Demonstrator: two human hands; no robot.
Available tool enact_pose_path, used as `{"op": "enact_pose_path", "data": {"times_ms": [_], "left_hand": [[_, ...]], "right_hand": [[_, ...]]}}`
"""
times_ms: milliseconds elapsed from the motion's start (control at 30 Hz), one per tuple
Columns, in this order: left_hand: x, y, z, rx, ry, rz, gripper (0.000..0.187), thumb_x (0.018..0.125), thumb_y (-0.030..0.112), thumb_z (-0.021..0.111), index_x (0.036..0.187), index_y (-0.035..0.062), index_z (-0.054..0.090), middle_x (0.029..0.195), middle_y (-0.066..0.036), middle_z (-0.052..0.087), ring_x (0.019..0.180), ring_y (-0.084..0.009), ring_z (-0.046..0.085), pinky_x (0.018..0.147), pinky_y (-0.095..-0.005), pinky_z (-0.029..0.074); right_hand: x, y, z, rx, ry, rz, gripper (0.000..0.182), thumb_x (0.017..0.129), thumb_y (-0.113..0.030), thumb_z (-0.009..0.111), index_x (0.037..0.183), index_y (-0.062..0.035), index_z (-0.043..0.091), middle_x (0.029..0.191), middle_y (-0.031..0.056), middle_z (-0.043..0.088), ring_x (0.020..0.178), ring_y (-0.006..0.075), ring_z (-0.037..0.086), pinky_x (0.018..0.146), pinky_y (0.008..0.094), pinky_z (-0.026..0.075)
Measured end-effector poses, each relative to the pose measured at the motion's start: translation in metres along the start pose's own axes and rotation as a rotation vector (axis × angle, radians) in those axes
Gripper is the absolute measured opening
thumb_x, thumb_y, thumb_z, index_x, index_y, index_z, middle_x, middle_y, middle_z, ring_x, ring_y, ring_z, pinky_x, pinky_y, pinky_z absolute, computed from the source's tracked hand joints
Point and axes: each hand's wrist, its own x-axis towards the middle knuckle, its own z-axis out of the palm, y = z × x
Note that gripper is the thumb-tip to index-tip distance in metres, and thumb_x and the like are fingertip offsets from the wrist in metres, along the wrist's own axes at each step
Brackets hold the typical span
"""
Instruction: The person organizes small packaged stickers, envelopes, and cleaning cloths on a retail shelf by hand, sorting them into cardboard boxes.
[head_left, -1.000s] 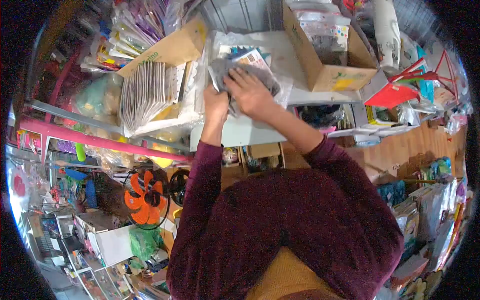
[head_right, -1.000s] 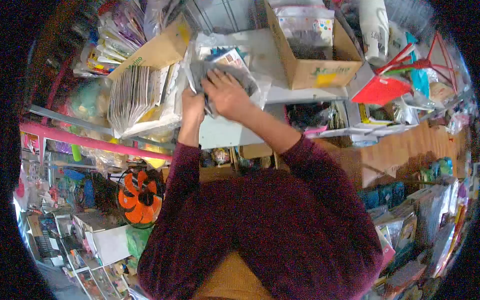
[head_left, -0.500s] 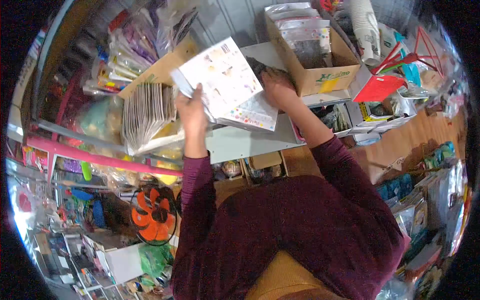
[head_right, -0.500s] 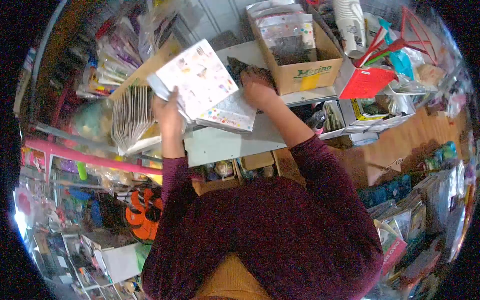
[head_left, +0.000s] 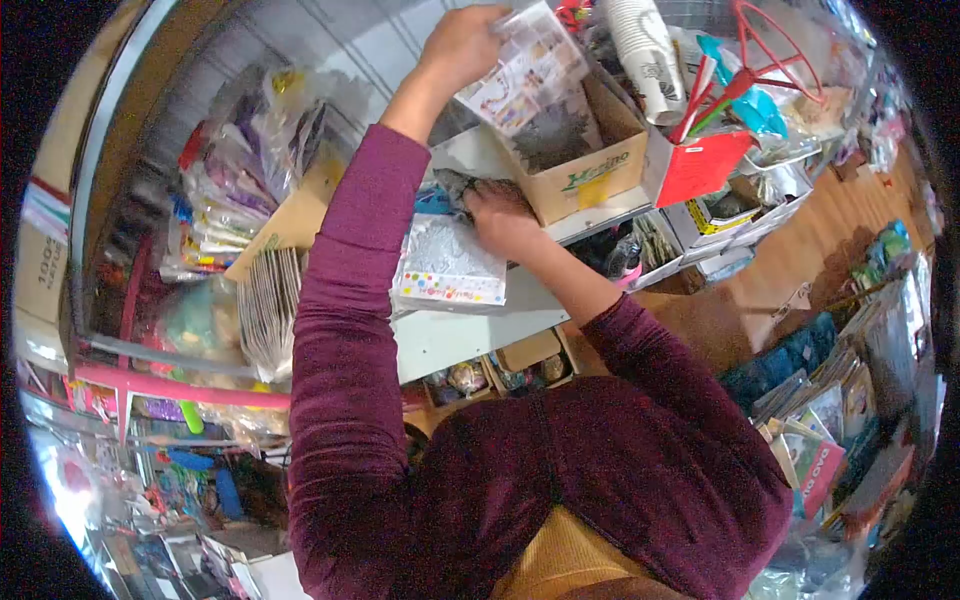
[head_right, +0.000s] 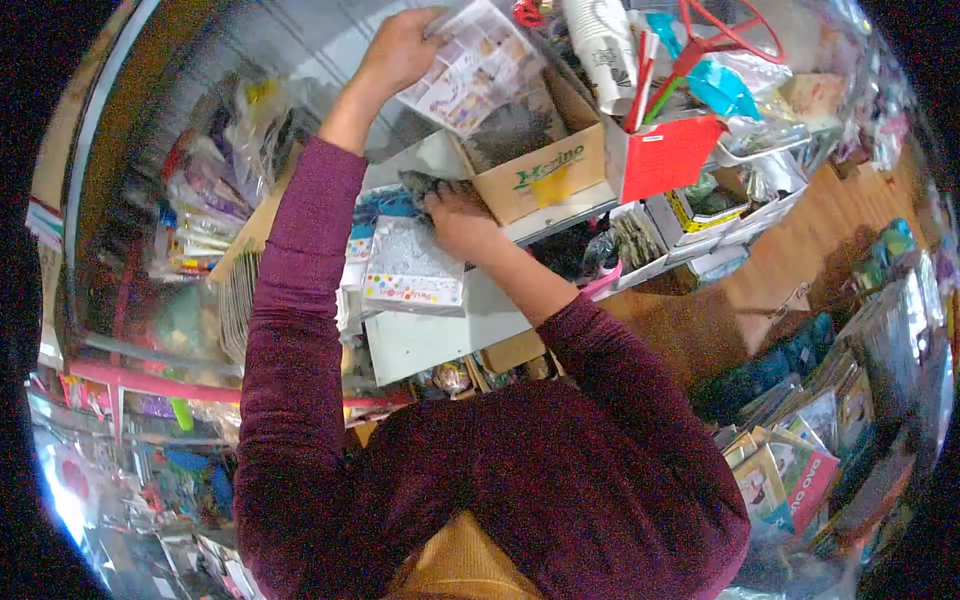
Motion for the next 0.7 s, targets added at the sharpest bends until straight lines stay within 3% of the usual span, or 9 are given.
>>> {"op": "enact_pose_path", "data": {"times_ms": [33, 67, 200, 367, 500, 533, 567, 633, 700], "left_hand": [[0.012, -0.016, 0.014, 0.138, -0.043, 0.112, 0.031, 0.077, 0.013, 0.060, 0.105, 0.0010, 0.059, 0.087, -0.022, 0.062, 0.082, -0.0384, 0.059, 0.072, -0.0385, 0.047], [0.020, -0.028, 0.027, 0.276, -0.083, 0.223, 0.036, 0.077, 0.018, 0.062, 0.109, 0.0034, 0.059, 0.095, -0.022, 0.062, 0.091, -0.0390, 0.059, 0.080, -0.0381, 0.047], [0.030, -0.042, 0.065, 0.316, -0.323, 0.159, 0.038, 0.075, 0.017, 0.064, 0.110, 0.0028, 0.058, 0.101, -0.023, 0.060, 0.098, -0.0359, 0.057, 0.084, -0.0390, 0.045], [0.021, -0.062, 0.110, 0.359, -0.429, 0.174, 0.042, 0.072, 0.007, 0.061, 0.113, 0.0008, 0.056, 0.101, -0.025, 0.059, 0.095, -0.0377, 0.057, 0.083, -0.0393, 0.045], [-0.001, -0.076, 0.115, 0.390, -0.268, 0.300, 0.045, 0.068, 0.011, 0.066, 0.112, 0.0045, 0.055, 0.106, -0.024, 0.055, 0.101, -0.0366, 0.052, 0.084, -0.0404, 0.043], [-0.008, -0.072, 0.105, 0.260, -0.078, 0.391, 0.046, 0.069, 0.012, 0.066, 0.113, 0.0043, 0.054, 0.108, -0.023, 0.054, 0.102, -0.0372, 0.051, 0.086, -0.0400, 0.042], [-0.014, -0.069, 0.093, 0.136, 0.112, 0.475, 0.047, 0.069, 0.013, 0.066, 0.113, 0.0042, 0.053, 0.109, -0.023, 0.054, 0.104, -0.0378, 0.049, 0.088, -0.0396, 0.041], [-0.045, -0.045, 0.030, 0.205, 0.044, 0.539, 0.049, 0.073, 0.016, 0.066, 0.117, 0.0016, 0.050, 0.114, -0.021, 0.054, 0.108, -0.0352, 0.050, 0.092, -0.0397, 0.039], [-0.102, -0.023, -0.017, 0.206, 0.088, 0.430, 0.045, 0.074, 0.015, 0.065, 0.114, 0.0008, 0.052, 0.113, -0.018, 0.055, 0.107, -0.0344, 0.051, 0.092, -0.0378, 0.040]], "right_hand": [[-0.001, -0.002, -0.005, 0.018, -0.070, 0.002, 0.034, 0.075, -0.009, 0.049, 0.107, 0.0022, 0.050, 0.121, 0.0266, 0.048, 0.117, 0.0374, 0.043, 0.099, 0.0437, 0.033], [-0.004, -0.002, 0.003, -0.004, 0.069, -0.013, 0.031, 0.074, -0.009, 0.049, 0.103, 0.0021, 0.051, 0.116, 0.0251, 0.051, 0.112, 0.0370, 0.047, 0.096, 0.0445, 0.035], [-0.004, 0.003, 0.010, -0.026, 0.137, -0.062, 0.027, 0.077, -0.012, 0.047, 0.100, 0.0011, 0.052, 0.103, 0.0227, 0.054, 0.103, 0.0379, 0.051, 0.090, 0.0446, 0.040], [0.000, 0.008, 0.025, 0.018, 0.204, -0.074, 0.027, 0.077, -0.011, 0.046, 0.100, 0.0011, 0.052, 0.106, 0.0224, 0.053, 0.105, 0.0372, 0.050, 0.094, 0.0437, 0.037], [-0.001, 0.008, 0.023, -0.014, 0.148, -0.067, 0.028, 0.076, -0.010, 0.045, 0.101, 0.0006, 0.053, 0.108, 0.0230, 0.053, 0.106, 0.0374, 0.049, 0.095, 0.0447, 0.036], [-0.001, 0.007, 0.017, 0.008, 0.019, -0.031, 0.035, 0.074, -0.008, 0.045, 0.108, -0.0010, 0.051, 0.109, 0.0265, 0.054, 0.101, 0.0398, 0.053, 0.090, 0.0457, 0.040], [-0.001, 0.011, 0.022, -0.023, 0.148, -0.090, 0.033, 0.075, -0.009, 0.045, 0.107, -0.0004, 0.050, 0.111, 0.0278, 0.053, 0.104, 0.0408, 0.051, 0.091, 0.0466, 0.039], [0.004, 0.012, 0.029, 0.020, 0.082, -0.032, 0.031, 0.076, -0.009, 0.045, 0.106, 0.0001, 0.050, 0.114, 0.0286, 0.051, 0.108, 0.0410, 0.049, 0.093, 0.0471, 0.037], [0.002, 0.013, 0.025, 0.008, 0.115, -0.078, 0.029, 0.076, -0.008, 0.047, 0.103, 0.0010, 0.051, 0.116, 0.0281, 0.050, 0.110, 0.0407, 0.047, 0.094, 0.0458, 0.036]]}}
